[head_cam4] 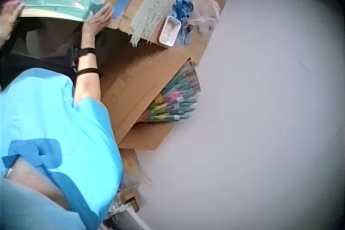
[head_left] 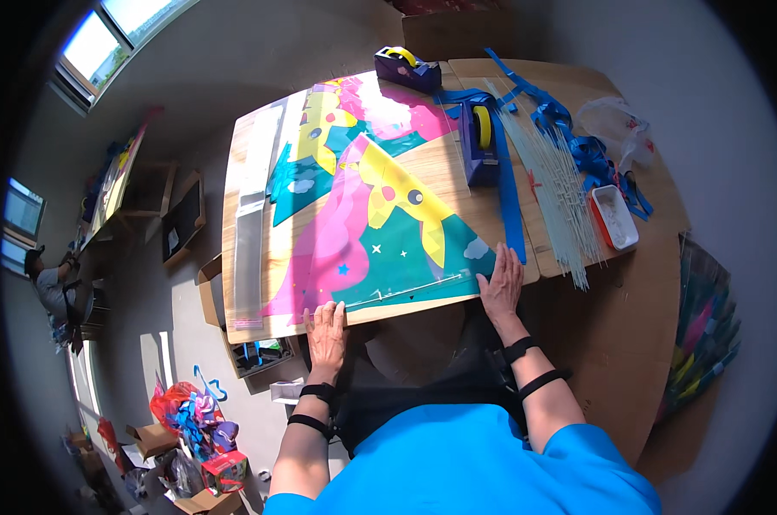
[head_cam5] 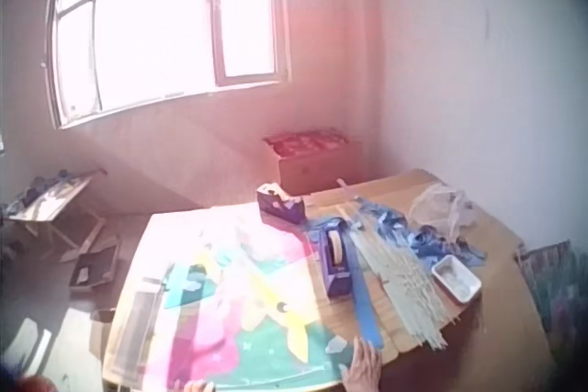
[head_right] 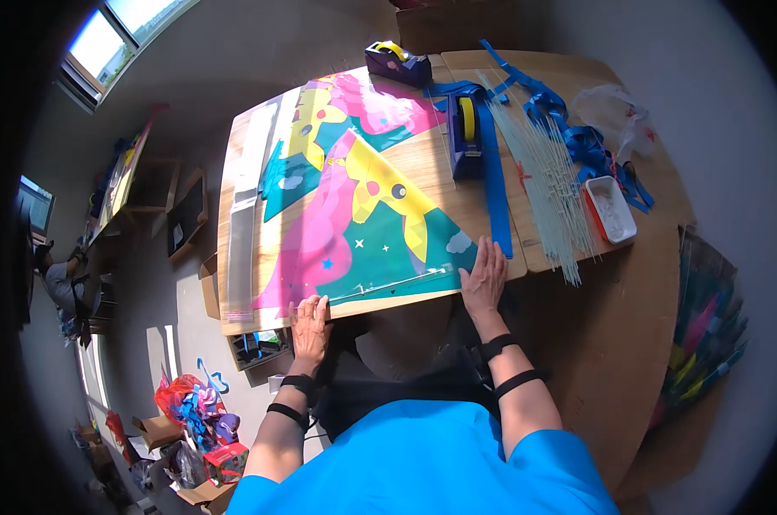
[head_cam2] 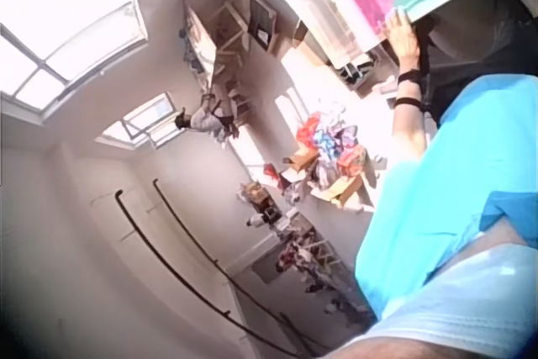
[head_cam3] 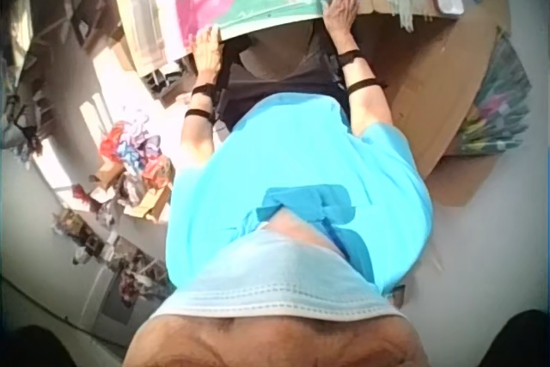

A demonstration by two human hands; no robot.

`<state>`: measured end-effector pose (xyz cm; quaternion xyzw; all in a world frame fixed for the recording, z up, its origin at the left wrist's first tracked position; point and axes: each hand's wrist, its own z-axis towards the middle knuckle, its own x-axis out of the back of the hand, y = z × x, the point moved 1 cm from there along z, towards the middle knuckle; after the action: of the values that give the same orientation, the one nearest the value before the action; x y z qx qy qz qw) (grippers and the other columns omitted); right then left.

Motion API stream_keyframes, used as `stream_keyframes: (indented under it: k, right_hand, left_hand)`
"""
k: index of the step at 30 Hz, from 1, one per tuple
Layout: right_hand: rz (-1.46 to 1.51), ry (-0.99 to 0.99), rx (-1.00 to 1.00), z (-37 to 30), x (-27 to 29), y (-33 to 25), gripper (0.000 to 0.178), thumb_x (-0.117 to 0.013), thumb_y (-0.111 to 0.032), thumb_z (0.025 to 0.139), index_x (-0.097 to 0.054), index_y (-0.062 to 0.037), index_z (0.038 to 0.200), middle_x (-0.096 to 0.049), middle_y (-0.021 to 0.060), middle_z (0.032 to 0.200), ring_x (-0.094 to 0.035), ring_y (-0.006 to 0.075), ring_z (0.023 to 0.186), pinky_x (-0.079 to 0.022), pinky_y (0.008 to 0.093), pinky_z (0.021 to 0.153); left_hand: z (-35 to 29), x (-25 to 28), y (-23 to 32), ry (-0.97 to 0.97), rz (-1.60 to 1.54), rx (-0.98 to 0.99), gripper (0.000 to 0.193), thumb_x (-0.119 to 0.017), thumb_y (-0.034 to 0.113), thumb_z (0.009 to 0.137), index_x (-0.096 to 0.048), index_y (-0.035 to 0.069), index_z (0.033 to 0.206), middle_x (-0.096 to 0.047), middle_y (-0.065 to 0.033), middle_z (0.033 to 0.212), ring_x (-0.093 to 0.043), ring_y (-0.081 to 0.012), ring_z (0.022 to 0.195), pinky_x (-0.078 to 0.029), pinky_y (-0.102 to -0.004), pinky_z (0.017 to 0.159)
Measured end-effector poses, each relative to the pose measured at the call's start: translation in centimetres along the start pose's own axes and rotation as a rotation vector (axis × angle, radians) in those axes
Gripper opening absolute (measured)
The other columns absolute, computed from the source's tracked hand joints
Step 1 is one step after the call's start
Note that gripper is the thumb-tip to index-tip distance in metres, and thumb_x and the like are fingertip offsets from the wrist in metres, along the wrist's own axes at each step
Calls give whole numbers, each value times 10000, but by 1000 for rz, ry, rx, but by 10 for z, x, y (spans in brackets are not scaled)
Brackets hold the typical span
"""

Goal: Assembling a colorful kite by attaching a plastic rod and using tape.

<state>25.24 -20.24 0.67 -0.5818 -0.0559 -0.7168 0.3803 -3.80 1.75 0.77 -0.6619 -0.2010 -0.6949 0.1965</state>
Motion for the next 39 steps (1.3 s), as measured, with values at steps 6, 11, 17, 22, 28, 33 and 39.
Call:
stream_keyframes:
  k: [6, 11, 17, 22, 28, 33, 39]
  right_hand:
    - [111, -234, -52, 17, 11, 21, 313, -707, -188, 765, -607, -8, 1001, -605, 159, 954, -559, 340, 922, -430, 431, 834]
    - [501, -208, -259, 23, 20, 19, 220, -663, -204, 823, -615, 2, 886, -614, 175, 847, -607, 302, 757, -472, 389, 710]
    - [1373, -334, -676, 24, 60, 9, 197, -601, -107, 917, -562, 37, 1046, -626, 47, 890, -606, 115, 758, -497, 244, 666]
    - [1498, -338, -745, 22, 80, 12, 249, -592, -83, 916, -541, 40, 1126, -635, 82, 960, -635, 148, 807, -533, 271, 738]
    - [1484, -353, -633, 18, 103, 8, 326, -594, -240, 933, -539, -36, 1182, -631, 64, 1042, -634, 155, 887, -537, 299, 737]
    - [1552, -297, -485, 25, 152, -17, 555, -360, -530, 979, -508, -62, 1238, -602, 89, 1127, -607, 171, 998, -527, 314, 814]
    - [1866, -197, -636, 3, 130, -13, 824, -398, -730, 848, -385, -100, 1379, -503, 103, 1295, -474, 228, 1194, -408, 425, 976]
  left_hand:
    - [12, 6, 7, -3, -2, 18, 700, -762, 274, 703, -442, 102, 1302, -442, -90, 1256, -402, -277, 1222, -218, -478, 1117]
    - [11, 6, 24, 73, -43, 43, 790, -645, 548, 768, -375, 108, 1366, -424, -74, 1322, -366, -279, 1273, -99, -591, 1122]
    - [16, 13, 39, -6, -34, 89, 796, -715, 397, 750, -346, 121, 1398, -444, -66, 1318, -397, -270, 1255, -131, -578, 1123]
    - [17, 5, 33, 117, -96, -61, 624, -673, 234, 763, -422, 125, 1324, -522, -47, 1205, -493, -228, 1142, -221, -510, 1101]
    - [20, 22, 34, 166, -182, -131, 231, -547, 110, 814, -607, 113, 1037, -601, -35, 938, -602, -208, 916, -468, -370, 874]
    - [31, 56, 35, 420, -409, -105, 79, -608, 95, 781, -611, 98, 860, -564, -56, 811, -606, -240, 799, -499, -368, 644]
    - [36, 69, 34, 501, -373, -124, 96, -646, 71, 747, -566, 100, 792, -518, -68, 753, -591, -245, 741, -484, -371, 618]
